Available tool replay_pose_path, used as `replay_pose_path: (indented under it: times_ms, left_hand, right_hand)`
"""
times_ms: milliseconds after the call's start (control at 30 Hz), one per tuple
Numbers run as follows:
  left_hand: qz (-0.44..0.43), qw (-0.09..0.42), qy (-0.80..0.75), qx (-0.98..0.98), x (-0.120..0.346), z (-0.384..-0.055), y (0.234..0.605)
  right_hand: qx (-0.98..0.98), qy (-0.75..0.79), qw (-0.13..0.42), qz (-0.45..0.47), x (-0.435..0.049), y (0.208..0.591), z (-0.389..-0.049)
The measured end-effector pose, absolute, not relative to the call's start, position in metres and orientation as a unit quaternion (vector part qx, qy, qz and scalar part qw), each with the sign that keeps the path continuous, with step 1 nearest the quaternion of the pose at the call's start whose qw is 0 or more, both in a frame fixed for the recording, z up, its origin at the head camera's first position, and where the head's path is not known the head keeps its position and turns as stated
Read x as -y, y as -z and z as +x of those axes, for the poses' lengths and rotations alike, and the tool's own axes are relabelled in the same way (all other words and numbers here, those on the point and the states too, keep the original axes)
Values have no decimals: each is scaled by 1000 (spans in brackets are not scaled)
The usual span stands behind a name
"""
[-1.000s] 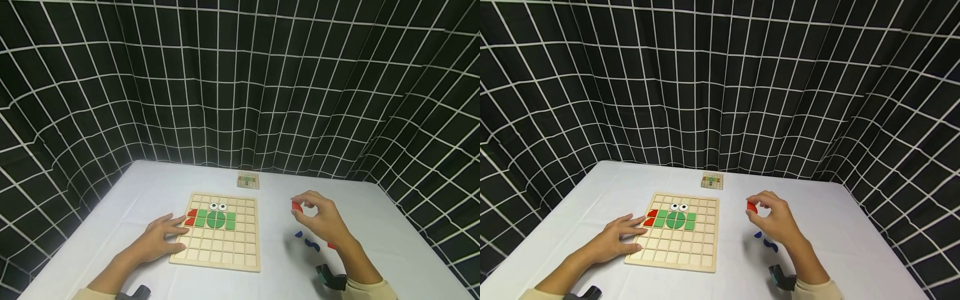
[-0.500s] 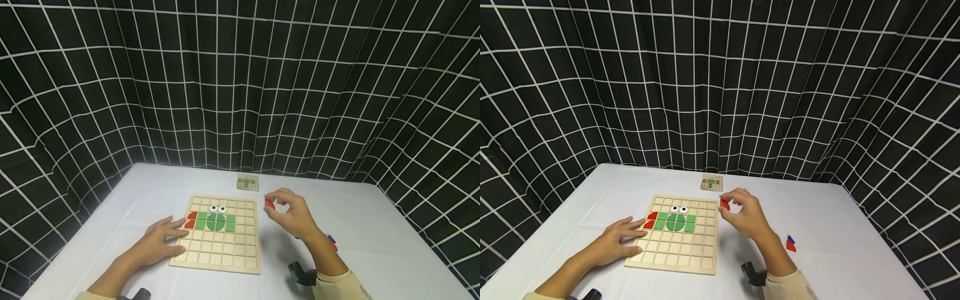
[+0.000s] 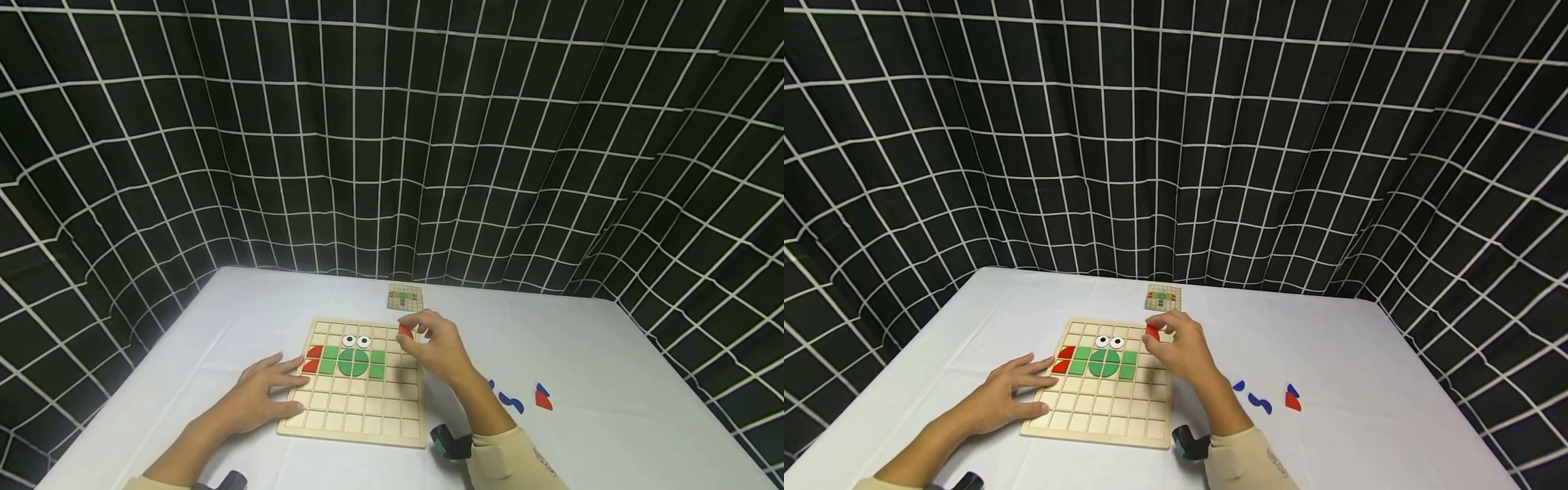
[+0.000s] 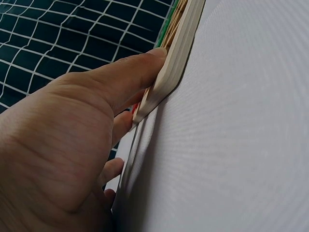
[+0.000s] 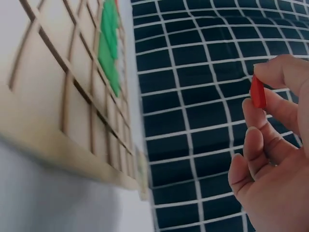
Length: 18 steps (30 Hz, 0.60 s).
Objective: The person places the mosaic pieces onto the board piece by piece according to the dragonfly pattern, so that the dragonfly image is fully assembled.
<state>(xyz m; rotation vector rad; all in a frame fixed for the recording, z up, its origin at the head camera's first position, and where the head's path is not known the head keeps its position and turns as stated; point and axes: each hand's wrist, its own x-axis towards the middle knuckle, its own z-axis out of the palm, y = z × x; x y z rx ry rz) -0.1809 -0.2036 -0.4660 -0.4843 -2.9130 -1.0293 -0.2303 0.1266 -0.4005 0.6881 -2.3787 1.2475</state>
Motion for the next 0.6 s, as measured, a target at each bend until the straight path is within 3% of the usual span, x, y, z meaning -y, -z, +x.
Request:
replay_pose_path:
  times_ms: [267, 600]
  left_hand:
    - [-150, 4, 335, 930, 205, -182, 470]
    - [-159, 8, 333, 929, 205, -183, 469]
  right_hand:
    - [851, -455, 149, 217, -115, 421, -241]
    - [870, -450, 62, 192, -120, 444, -250]
